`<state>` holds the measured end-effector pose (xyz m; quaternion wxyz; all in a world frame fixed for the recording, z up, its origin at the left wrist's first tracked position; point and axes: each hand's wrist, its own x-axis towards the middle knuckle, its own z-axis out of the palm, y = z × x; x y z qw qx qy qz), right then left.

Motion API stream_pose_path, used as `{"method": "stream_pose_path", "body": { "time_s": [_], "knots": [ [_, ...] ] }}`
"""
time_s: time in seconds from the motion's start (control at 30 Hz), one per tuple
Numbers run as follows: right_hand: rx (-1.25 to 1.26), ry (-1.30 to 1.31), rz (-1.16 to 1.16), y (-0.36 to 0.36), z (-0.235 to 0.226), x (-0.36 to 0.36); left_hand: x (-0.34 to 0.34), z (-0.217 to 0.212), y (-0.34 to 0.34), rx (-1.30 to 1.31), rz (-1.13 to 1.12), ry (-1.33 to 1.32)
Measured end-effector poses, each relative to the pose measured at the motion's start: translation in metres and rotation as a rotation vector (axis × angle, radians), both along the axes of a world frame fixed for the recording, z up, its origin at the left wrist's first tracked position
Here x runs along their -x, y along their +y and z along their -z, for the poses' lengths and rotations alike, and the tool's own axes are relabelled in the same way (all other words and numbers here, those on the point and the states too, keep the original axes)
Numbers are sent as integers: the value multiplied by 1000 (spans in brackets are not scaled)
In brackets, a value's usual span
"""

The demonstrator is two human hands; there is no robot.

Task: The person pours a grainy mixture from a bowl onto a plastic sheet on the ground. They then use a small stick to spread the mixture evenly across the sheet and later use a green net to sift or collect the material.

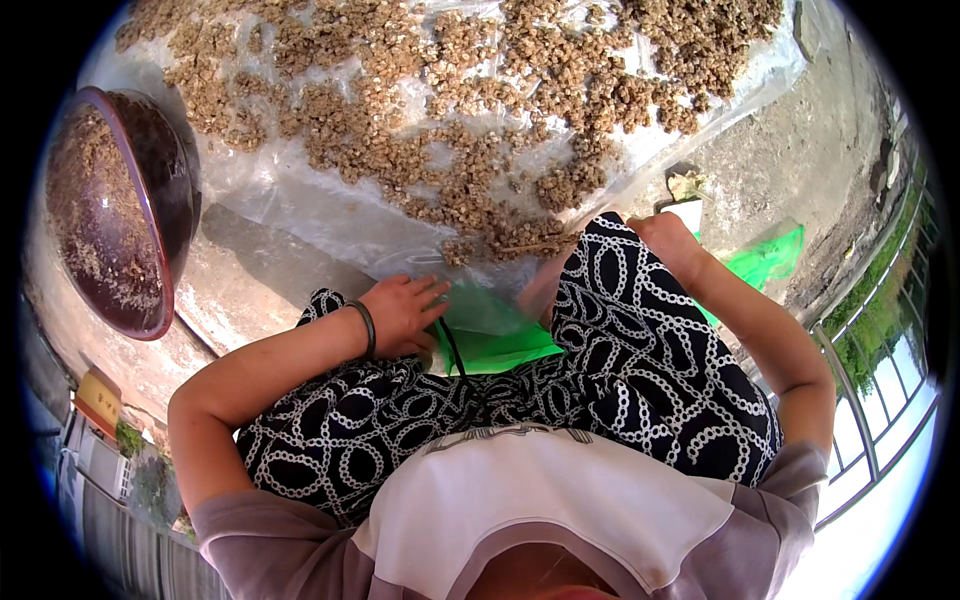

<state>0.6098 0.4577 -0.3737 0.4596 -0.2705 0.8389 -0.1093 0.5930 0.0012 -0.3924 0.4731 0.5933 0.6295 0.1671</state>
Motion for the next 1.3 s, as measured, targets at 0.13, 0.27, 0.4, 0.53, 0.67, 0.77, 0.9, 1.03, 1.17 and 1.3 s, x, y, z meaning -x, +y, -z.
{"method": "stream_pose_path", "body": {
  "time_s": [0.13,0.27,0.4,0.53,0.67,0.77,0.9,1.03,1.17,1.3],
  "knots": [
    [18,-70,-78,-23,-4,7,-3,10,-9,46,31,-10],
    [114,141,23,-49,-8,16,-6,9,-21,83,57,13],
    [57,145,-67,-54,-3,6,-11,8,-29,68,109,11],
    [-154,-229,-147,-57,24,-12,-5,8,-25,114,106,-36],
    [53,31,67,-50,-19,26,-7,5,-32,78,66,-13],
    [-9,211,-34,-46,-17,32,-8,8,-32,86,70,-15],
    [-107,162,-135,-14,-23,26,-6,3,-32,69,32,9],
    [-64,187,-50,7,-36,34,-3,5,-33,123,46,-20],
    [-327,162,15,44,-63,50,-2,4,-32,141,89,6],
    [-236,74,249,59,-85,59,-2,0,-31,162,65,-9]
  ]
}}
